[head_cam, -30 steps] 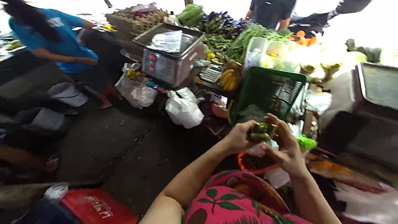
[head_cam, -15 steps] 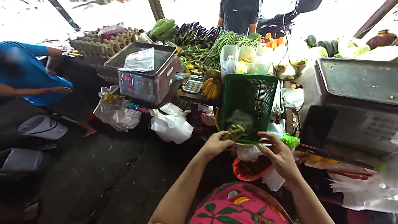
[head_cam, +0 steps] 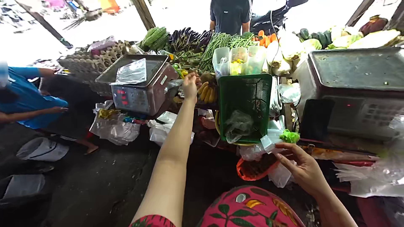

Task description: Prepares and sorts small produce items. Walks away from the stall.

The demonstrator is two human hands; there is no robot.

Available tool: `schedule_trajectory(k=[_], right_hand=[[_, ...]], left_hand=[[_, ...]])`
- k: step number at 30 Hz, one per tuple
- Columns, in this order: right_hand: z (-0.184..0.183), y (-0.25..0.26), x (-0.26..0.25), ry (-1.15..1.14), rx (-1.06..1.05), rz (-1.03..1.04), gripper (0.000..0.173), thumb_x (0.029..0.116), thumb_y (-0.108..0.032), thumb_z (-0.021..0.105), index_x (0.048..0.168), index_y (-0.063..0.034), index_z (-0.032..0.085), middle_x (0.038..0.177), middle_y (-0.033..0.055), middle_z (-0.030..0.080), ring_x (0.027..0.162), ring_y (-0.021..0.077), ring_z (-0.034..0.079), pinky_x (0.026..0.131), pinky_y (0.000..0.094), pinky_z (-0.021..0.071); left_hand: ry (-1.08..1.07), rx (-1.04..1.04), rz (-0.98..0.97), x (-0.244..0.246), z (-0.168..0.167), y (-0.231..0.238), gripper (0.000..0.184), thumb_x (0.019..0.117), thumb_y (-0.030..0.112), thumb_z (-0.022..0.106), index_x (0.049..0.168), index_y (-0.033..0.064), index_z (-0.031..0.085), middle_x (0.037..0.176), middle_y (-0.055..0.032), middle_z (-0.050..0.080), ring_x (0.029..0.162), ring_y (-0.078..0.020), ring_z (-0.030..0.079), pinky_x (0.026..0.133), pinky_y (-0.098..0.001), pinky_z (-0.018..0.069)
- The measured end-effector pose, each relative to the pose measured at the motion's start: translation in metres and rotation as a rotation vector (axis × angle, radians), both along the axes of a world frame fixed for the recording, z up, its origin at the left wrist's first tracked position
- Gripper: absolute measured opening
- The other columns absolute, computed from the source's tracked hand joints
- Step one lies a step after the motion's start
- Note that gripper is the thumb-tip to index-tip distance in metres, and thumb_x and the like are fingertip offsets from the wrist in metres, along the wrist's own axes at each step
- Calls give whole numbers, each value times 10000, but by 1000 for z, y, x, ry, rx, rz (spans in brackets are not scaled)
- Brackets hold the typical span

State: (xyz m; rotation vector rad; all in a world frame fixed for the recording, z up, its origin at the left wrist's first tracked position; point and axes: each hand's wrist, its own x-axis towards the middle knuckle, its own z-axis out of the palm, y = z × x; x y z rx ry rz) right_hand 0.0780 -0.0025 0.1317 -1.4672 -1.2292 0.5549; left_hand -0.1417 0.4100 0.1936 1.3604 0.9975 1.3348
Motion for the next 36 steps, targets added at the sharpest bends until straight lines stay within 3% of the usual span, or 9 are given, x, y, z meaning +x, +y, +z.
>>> schedule_trajectory(k=[4,7,11,14,19,24,28,32,36], right_hand=[[-25,-20,20,-49,-198,-10,333,963,-349,642,1176,-102,709,1082,2,737,896,62,700,777,245,598],[-42,-33,31,-108,-466,-26,301,982,-298,619,1114,-48,722,1008,85,732,855,148,694,793,375,584],[-72,-23,29,-128,-669,20,306,1021,-230,558,1179,-30,726,1092,164,733,1048,261,695,977,489,529],[-84,-10,12,-125,-646,59,302,1035,-176,514,1216,-44,717,1155,142,731,1082,225,698,993,422,542],[-78,12,-6,-123,-299,31,262,992,-159,538,1104,-51,748,1057,81,752,977,110,710,905,288,576],[-58,56,-17,-227,-346,153,273,1007,-120,546,1204,-31,714,1162,140,716,1059,220,695,958,392,560],[-62,120,-14,-310,-521,126,334,997,-62,571,1315,-94,668,1476,207,534,1373,347,519,1118,495,452],[-92,169,-2,-394,-561,64,325,991,-54,561,1278,-110,701,1299,179,672,1251,381,608,1054,583,477],[-108,195,-3,-432,-672,43,427,993,-202,635,1399,-73,599,1410,232,576,1234,426,612,998,625,509]], left_hand=[[391,112,-224,-13,-72,-99,275,1063,207,550,1180,-19,653,1022,-135,718,860,-187,697,809,-401,593],[480,-42,-536,-9,-108,-175,254,1041,231,598,979,3,692,859,-65,717,748,-123,687,747,-351,599],[643,166,-985,16,-152,-236,248,1003,245,651,1089,34,747,1050,-78,737,991,-122,695,936,-333,568],[792,367,-1039,39,-167,-261,244,1022,196,588,1120,30,738,1131,-133,727,1111,-255,675,1020,-424,517],[839,339,-615,67,-153,-235,242,1008,84,552,1173,-13,700,1186,-185,686,1132,-304,664,1010,-464,538],[1384,-19,-517,94,-142,-172,331,950,-1,557,1270,-47,630,1355,-290,568,1220,-474,590,971,-632,517],[1355,169,-576,96,-144,-144,592,895,-7,690,1455,116,541,1499,-237,489,1148,-474,643,908,-636,549],[1392,173,-634,91,-143,-141,894,796,16,805,1571,182,389,1591,-228,367,1096,-474,661,864,-625,570],[1363,183,-636,82,-145,-134,1002,724,22,857,1583,193,371,1609,-213,348,1115,-460,659,873,-610,577]])
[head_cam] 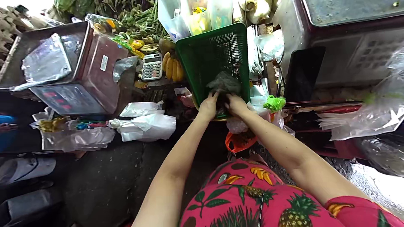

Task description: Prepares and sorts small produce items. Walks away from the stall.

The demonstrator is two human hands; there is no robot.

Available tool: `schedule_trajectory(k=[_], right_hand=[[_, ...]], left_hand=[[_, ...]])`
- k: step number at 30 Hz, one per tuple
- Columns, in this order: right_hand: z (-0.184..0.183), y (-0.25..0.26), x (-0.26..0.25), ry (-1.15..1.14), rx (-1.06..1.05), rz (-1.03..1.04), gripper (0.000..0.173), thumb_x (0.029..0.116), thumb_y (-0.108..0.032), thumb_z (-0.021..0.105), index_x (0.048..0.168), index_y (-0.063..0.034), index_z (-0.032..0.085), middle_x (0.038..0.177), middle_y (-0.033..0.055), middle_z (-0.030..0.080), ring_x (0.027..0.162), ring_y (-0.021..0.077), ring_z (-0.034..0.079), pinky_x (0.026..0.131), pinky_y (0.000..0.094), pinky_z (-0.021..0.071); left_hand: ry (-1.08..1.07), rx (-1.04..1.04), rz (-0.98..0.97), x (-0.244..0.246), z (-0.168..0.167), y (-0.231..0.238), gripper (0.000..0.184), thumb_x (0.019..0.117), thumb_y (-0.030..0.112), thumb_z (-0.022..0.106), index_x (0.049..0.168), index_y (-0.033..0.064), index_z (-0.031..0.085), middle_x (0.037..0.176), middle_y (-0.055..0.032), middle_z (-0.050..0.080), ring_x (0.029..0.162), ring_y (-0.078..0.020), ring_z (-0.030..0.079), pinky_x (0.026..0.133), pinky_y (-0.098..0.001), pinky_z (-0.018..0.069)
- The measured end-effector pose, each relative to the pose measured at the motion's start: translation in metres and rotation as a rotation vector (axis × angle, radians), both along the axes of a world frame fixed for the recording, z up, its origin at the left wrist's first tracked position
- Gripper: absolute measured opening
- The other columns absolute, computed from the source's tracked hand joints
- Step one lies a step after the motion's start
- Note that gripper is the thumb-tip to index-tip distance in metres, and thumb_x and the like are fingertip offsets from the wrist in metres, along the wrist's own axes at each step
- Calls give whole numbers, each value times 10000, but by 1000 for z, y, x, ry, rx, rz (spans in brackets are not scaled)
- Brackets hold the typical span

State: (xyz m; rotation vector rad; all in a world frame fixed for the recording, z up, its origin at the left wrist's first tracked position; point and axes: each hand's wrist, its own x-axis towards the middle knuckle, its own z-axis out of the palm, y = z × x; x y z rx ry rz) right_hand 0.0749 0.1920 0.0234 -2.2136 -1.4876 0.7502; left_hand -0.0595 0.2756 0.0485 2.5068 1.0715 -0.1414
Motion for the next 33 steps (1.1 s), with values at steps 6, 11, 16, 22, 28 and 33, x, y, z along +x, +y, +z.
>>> schedule_trajectory(k=[6,11,16,22,28,33], right_hand=[[24,6,-17,-187,-297,-8,467,934,-178,703,1344,9,584,1249,275,649,1102,480,657,833,662,538],[45,6,-29,-161,-65,101,218,883,-35,684,1087,35,717,1198,248,669,1154,442,622,926,629,517],[4,22,-39,-89,-24,66,446,922,-104,699,1323,66,601,1371,262,583,1245,424,592,1012,600,507],[27,30,-49,-254,-333,154,400,986,-183,602,1250,117,627,1328,311,597,1282,474,545,1040,663,423],[35,24,-24,-250,-444,312,317,921,-194,716,1125,48,706,1258,257,657,1245,449,583,1043,673,426],[21,5,1,-102,24,131,406,897,-171,760,1250,0,656,1158,259,693,1140,458,644,987,679,475]], left_hand=[[53,27,-5,-6,-5,3,926,743,-25,806,1558,158,407,1558,-222,411,1137,-452,649,872,-602,577],[-193,54,18,-13,-17,-2,879,755,-20,835,1533,90,442,1506,-259,461,1288,-451,561,1000,-591,529],[-178,107,10,-11,-6,-10,1019,693,1,865,1572,230,402,1482,-237,471,1150,-433,636,868,-582,584],[-63,159,6,-15,-2,-7,1055,661,-10,867,1572,258,407,1542,-225,423,1185,-448,615,855,-592,575],[15,110,23,-7,21,-4,1009,710,-126,757,1567,285,416,1577,-214,393,1293,-468,540,926,-602,537],[-15,40,-53,-4,25,12,965,705,-108,777,1549,231,452,1558,-206,432,1342,-472,497,986,-640,496]])
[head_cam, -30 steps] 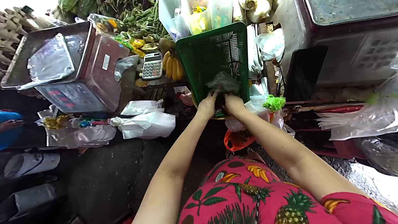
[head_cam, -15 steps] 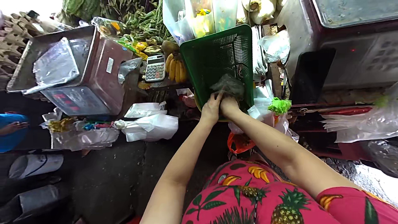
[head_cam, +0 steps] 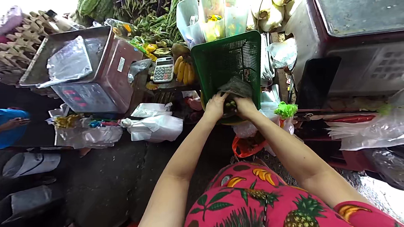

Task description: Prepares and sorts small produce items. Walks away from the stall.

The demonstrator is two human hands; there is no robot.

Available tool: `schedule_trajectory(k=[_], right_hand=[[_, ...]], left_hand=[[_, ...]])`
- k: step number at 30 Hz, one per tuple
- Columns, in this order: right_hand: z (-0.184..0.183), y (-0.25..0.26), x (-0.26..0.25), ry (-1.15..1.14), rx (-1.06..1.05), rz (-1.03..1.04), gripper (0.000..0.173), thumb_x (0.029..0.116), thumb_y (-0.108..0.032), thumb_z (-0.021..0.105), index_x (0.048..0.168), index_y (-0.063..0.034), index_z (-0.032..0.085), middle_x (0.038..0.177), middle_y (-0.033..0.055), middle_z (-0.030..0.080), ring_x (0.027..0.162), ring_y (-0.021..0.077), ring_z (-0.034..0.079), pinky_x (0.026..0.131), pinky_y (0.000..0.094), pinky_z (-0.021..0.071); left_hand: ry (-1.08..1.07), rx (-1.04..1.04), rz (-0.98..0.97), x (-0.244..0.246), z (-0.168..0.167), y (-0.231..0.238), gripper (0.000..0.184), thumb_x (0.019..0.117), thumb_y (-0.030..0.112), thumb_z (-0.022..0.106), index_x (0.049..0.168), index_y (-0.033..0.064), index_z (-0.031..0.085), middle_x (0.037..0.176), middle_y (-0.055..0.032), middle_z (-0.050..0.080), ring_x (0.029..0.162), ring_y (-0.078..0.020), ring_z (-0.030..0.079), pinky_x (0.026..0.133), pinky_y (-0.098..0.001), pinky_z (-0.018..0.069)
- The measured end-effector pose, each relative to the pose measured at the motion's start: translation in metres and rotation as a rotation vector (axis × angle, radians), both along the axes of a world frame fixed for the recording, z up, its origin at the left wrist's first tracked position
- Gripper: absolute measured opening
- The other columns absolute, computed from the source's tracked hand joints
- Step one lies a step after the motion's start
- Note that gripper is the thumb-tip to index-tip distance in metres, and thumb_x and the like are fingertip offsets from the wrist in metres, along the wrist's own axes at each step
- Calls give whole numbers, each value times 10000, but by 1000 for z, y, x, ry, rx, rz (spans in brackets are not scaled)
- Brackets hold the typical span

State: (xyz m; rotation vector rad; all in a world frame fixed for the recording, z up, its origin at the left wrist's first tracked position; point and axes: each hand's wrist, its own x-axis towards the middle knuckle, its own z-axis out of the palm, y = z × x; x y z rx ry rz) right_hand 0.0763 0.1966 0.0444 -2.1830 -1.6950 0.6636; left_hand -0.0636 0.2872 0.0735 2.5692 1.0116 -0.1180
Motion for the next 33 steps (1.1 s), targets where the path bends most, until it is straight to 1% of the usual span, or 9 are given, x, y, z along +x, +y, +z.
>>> schedule_trajectory(k=[2,5,10,13,18,21,26,30,33], right_hand=[[-1,-6,6,222,219,-92,409,950,-152,709,1310,10,606,1151,247,695,1107,407,674,984,621,513],[3,-11,4,788,563,-222,260,1029,-122,566,1262,-8,589,1115,100,696,1016,155,670,932,377,554],[30,-7,8,1338,771,-475,290,1114,-275,419,1199,-81,617,1188,50,736,1053,137,705,931,348,573],[41,-6,6,1375,803,-508,300,1114,-272,424,1220,-73,622,1207,65,737,1061,147,712,930,340,574],[58,-13,7,1118,874,-177,155,1072,-149,496,1176,-75,584,1267,69,701,1172,183,674,1032,370,537],[72,-16,12,1165,945,-117,155,1069,-161,494,1162,-79,587,1246,92,706,1201,226,668,1071,405,522],[97,-21,18,1634,1035,-253,275,1125,-257,324,1123,-150,578,1257,85,708,1180,216,679,1004,367,553],[114,-31,24,1772,1004,-229,289,1123,-278,309,1101,-180,580,1240,63,703,1151,193,681,947,327,569],[117,-41,21,1755,935,-237,268,1113,-285,355,1120,-189,604,1257,61,709,1139,187,692,918,322,581]], left_hand=[[-35,-69,-57,1,-5,8,936,691,-43,840,1528,166,479,1524,-212,476,1344,-453,510,1033,-640,478],[-75,-121,-99,3,-11,6,929,689,8,876,1521,131,484,1474,-218,524,1307,-433,550,1032,-640,484],[-22,-143,-48,14,-16,-13,950,709,-56,822,1552,161,444,1496,-220,505,1290,-464,549,1002,-678,481],[32,-123,-49,19,-22,-16,863,795,29,789,1565,160,422,1519,-202,487,1326,-444,528,1027,-650,476],[60,-100,-25,17,-31,-21,553,958,81,652,1493,110,516,1544,-204,459,1369,-430,495,1073,-612,454],[67,-103,-36,18,-28,-23,491,1015,107,579,1501,122,508,1548,-213,451,1365,-427,503,1077,-601,456],[63,-55,-96,11,-38,-23,443,1011,29,511,1443,102,575,1476,-207,535,1365,-407,510,1105,-588,428],[5,-107,-95,-4,-43,-27,522,912,-67,562,1395,119,624,1442,-199,567,1349,-395,529,1097,-584,448],[-100,-129,-23,-10,-21,-34,430,973,78,557,1390,141,640,1354,-162,648,1312,-342,574,1117,-544,432]])
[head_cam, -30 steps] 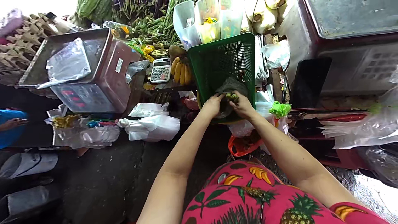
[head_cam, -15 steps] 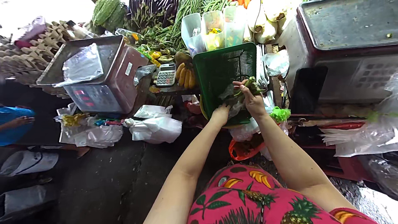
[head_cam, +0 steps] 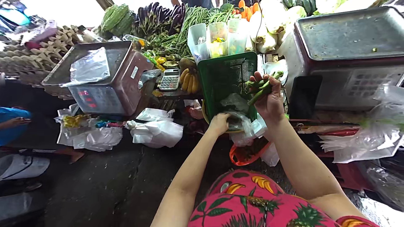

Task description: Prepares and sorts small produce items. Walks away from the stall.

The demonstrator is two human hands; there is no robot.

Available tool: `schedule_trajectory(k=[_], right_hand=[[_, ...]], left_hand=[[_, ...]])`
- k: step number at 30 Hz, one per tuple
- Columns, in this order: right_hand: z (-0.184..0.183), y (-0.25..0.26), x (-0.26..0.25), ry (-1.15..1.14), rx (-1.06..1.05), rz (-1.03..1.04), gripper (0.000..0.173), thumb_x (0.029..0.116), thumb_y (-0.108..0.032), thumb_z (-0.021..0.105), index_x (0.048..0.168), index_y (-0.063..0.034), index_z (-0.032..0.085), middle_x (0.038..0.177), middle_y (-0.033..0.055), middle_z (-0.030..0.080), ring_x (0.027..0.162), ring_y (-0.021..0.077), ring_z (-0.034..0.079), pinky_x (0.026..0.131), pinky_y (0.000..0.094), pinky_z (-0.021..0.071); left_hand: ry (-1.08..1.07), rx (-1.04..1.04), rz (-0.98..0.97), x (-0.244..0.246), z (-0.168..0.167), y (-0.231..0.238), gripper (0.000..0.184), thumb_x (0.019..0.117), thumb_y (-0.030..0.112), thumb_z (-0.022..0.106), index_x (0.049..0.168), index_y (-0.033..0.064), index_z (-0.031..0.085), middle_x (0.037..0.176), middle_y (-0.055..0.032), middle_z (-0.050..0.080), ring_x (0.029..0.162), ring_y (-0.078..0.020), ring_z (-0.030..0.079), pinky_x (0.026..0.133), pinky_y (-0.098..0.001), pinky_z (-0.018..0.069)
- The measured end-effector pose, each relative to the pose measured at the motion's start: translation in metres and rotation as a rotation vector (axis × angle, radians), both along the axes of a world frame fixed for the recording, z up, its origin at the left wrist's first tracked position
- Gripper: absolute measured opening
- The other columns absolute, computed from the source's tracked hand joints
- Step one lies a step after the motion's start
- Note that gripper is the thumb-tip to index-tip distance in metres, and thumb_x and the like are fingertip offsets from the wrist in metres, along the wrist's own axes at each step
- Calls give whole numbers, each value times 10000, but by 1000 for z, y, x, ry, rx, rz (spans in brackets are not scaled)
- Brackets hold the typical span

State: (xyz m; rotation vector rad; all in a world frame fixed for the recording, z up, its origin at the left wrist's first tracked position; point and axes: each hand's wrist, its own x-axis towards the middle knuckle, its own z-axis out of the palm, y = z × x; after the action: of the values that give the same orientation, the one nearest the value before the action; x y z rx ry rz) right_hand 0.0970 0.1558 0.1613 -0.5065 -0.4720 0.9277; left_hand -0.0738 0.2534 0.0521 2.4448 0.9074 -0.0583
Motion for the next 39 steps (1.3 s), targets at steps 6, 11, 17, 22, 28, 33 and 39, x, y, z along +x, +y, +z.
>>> schedule_trajectory(k=[6,11,17,22,28,33,39], right_hand=[[-17,-9,-19,-118,-69,89,265,1108,-309,407,1135,-164,628,1319,87,687,1212,209,668,978,339,565],[-21,-5,-38,-54,-97,183,256,1110,-279,390,1132,-150,611,1355,94,665,1252,211,644,998,350,554],[-24,-8,-41,-81,-98,174,255,1111,-270,381,1159,-156,603,1283,81,694,1189,191,670,980,345,557],[-24,-12,-49,-126,-52,171,257,1097,-351,427,1225,-204,595,1348,39,671,1235,172,644,967,332,558],[-32,-24,-64,-346,-67,135,282,1090,-259,449,1277,-131,616,1321,62,678,1215,162,640,1013,346,537],[-35,-26,-70,-191,-91,63,290,1084,-225,462,1274,-105,645,1305,70,687,1206,171,646,1019,357,533],[-27,-29,-68,48,-134,33,308,1115,-239,380,1329,-101,553,1259,95,698,1177,225,674,1025,403,542]], left_hand=[[-414,-138,283,-14,44,-22,360,1071,354,522,1061,100,777,913,-74,754,861,-202,721,856,-477,578],[-178,-253,341,-10,57,-24,379,1068,151,436,1399,19,567,1290,-215,655,1192,-337,643,1043,-536,490],[-559,-411,420,-18,75,-55,348,1110,251,427,1220,15,657,1085,-145,701,1002,-226,676,915,-439,543],[-1070,-1067,413,0,63,-104,580,1105,400,340,1605,115,268,1600,-146,379,1446,-227,416,1173,-440,377],[-1562,-1418,695,12,74,-112,345,1104,245,438,1437,159,459,1231,-71,642,1140,-186,626,1030,-347,500],[-1603,-1355,711,11,76,-113,282,1090,161,471,1364,111,512,1187,-92,656,1101,-195,640,1007,-361,517],[-1559,-1258,705,10,85,-113,287,1099,143,444,1383,116,474,1253,-86,632,1159,-190,624,1038,-358,502]])
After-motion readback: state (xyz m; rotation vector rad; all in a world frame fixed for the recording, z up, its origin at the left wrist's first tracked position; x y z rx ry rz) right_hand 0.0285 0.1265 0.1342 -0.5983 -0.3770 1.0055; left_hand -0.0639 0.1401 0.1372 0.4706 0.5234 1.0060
